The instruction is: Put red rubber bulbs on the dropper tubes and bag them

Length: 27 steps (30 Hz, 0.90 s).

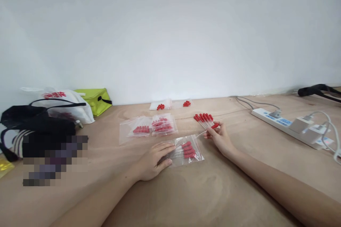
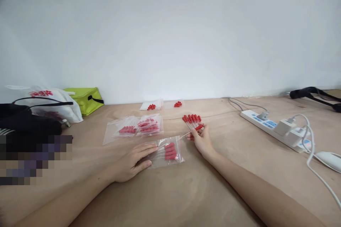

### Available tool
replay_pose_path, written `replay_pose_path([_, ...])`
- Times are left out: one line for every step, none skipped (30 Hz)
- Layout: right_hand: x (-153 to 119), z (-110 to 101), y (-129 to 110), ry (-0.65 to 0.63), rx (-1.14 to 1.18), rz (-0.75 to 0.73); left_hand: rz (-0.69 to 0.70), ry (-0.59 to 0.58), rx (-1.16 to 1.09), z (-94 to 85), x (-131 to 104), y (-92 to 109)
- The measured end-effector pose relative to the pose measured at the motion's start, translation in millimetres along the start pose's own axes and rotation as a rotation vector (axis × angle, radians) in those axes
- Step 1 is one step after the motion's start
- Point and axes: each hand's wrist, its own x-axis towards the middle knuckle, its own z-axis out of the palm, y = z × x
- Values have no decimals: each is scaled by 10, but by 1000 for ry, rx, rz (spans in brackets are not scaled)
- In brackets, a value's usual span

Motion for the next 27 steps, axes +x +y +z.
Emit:
replay_pose_path([-5, 19, 11, -9, 22, 1, -3, 2, 2, -1, -1, 3])
replay_pose_path([-11, 35, 23, -21, 42, 2, -7, 3, 3, -2, -2, 6])
replay_pose_path([-18, 47, 35, -34, 58, 4, -10, 3, 3, -3, -3, 9])
replay_pose_path([-26, 58, 46, -46, 69, 7, -11, 1, 3, -4, -4, 11])
replay_pose_path([-35, 66, 53, -57, 76, 8, -12, -2, 3, -5, -5, 12])
replay_pose_path([-46, 72, 57, -73, 79, 9, -12, -7, 5, -4, -5, 11])
replay_pose_path([-58, 76, 57, -94, 80, 11, -11, -11, 7, -2, -5, 9])
replay_pose_path([-69, 78, 53, -116, 78, 13, -11, -12, 11, 0, -5, 6])
replay_pose_path([-80, 77, 46, -137, 72, 16, -11, -11, 15, 2, -4, 2])
replay_pose_path([-90, 74, 39, -152, 63, 20, -11, -10, 18, 4, -3, -3])
replay_pose_path([-99, 70, 31, -158, 52, 23, -11, -7, 19, 7, -2, -7])
replay_pose_path([-106, 64, 25, -158, 42, 23, -9, -4, 20, 9, -2, -11])
replay_pose_path([-111, 59, 21, -153, 32, 17, -7, 0, 22, 10, -2, -14])
replay_pose_path([-113, 54, 18, -148, 22, 8, -5, 2, 23, 11, -2, -16])
replay_pose_path([-114, 50, 17, -146, 8, -4, -5, 1, 25, 12, -4, -18])
replay_pose_path([-113, 47, 16, -150, -11, -12, -6, 0, 26, 13, -7, -18])
replay_pose_path([-111, 44, 15, -159, -38, -12, -11, -2, 28, 14, -10, -16])
replay_pose_path([-110, 43, 11, -171, -66, 0, -17, -4, 29, 14, -13, -14])
replay_pose_path([-109, 42, 6, -184, -92, 24, -23, -7, 29, 14, -16, -10])
replay_pose_path([-110, 43, 0, -196, -108, 56, -30, -10, 29, 15, -17, -7])
replay_pose_path([-112, 44, -9, -208, -112, 90, -37, -10, 30, 15, -18, -3])
replay_pose_path([-115, 47, -17, -218, -103, 120, -42, -11, 31, 15, -18, -1])
replay_pose_path([-119, 50, -25, -227, -84, 141, -44, -12, 32, 16, -16, 0])
replay_pose_path([-124, 54, -32, -235, -61, 151, -43, -10, 32, 17, -14, 0])
replay_pose_path([-129, 58, -37, -245, -36, 151, -39, -6, 31, 17, -12, -2])
replay_pose_path([-134, 61, -40, -260, -17, 144, -33, 0, 28, 17, -11, -4])
replay_pose_path([-137, 64, -41, -288, -9, 136, -25, 4, 25, 18, -10, -8])
